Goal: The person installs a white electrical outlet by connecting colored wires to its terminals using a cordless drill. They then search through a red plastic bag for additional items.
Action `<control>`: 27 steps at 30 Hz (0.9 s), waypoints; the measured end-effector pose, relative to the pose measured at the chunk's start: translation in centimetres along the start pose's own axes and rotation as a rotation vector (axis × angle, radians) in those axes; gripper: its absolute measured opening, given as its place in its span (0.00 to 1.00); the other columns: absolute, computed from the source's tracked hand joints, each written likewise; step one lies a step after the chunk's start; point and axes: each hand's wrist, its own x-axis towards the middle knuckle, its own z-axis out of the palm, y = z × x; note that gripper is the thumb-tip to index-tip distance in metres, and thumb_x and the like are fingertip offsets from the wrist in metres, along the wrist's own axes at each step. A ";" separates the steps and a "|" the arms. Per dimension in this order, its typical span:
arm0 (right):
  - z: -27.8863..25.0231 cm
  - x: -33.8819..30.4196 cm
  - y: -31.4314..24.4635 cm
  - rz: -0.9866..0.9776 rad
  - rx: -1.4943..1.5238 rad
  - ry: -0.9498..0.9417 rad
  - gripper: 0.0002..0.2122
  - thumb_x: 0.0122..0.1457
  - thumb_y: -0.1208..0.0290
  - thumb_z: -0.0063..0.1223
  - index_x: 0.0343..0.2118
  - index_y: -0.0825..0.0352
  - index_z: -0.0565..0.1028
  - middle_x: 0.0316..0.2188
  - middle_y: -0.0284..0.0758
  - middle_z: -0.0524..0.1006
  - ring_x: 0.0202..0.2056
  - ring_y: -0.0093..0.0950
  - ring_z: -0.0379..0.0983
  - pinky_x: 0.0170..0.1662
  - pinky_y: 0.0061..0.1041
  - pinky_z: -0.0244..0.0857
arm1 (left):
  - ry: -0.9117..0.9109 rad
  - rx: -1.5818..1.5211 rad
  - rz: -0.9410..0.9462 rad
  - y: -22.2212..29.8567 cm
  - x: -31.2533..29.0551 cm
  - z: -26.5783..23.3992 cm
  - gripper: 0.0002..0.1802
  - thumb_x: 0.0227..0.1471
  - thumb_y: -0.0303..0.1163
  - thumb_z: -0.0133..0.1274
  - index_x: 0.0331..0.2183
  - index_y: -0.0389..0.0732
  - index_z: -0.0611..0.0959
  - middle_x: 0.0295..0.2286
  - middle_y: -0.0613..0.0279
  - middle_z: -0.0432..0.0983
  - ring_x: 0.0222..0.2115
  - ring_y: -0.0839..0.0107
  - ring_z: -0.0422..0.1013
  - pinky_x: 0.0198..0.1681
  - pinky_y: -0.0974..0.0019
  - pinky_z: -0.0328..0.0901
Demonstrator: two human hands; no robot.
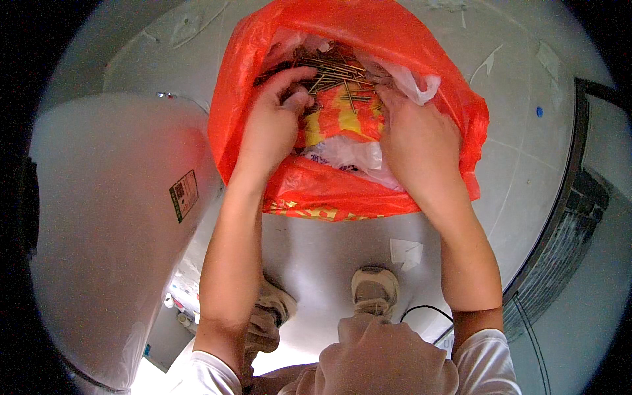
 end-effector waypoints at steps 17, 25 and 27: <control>-1.0 1.9 0.2 0.285 1.898 -0.554 0.21 0.65 0.78 0.47 0.61 0.76 0.67 0.51 0.44 0.77 0.51 0.36 0.78 0.59 0.38 0.72 | -0.096 -0.617 -0.158 3.6 -3.7 -1.8 0.09 0.58 0.20 0.55 0.41 0.35 0.83 0.32 0.68 0.77 0.31 0.79 0.69 0.39 0.73 0.66; -1.0 1.0 -2.1 0.283 1.609 -0.382 0.16 0.63 0.83 0.52 0.54 0.73 0.73 0.46 0.40 0.80 0.44 0.28 0.81 0.47 0.24 0.76 | -0.091 -0.286 -0.077 5.1 -3.8 -1.6 0.14 0.54 0.16 0.58 0.44 0.31 0.80 0.30 0.64 0.78 0.31 0.78 0.72 0.38 0.73 0.69; -0.6 0.9 -2.2 0.257 1.570 -0.364 0.16 0.61 0.85 0.54 0.53 0.73 0.74 0.44 0.38 0.81 0.43 0.26 0.81 0.46 0.22 0.75 | -0.032 -0.212 -0.060 5.3 -3.7 -1.0 0.17 0.53 0.15 0.58 0.46 0.30 0.78 0.29 0.64 0.78 0.30 0.77 0.73 0.36 0.73 0.70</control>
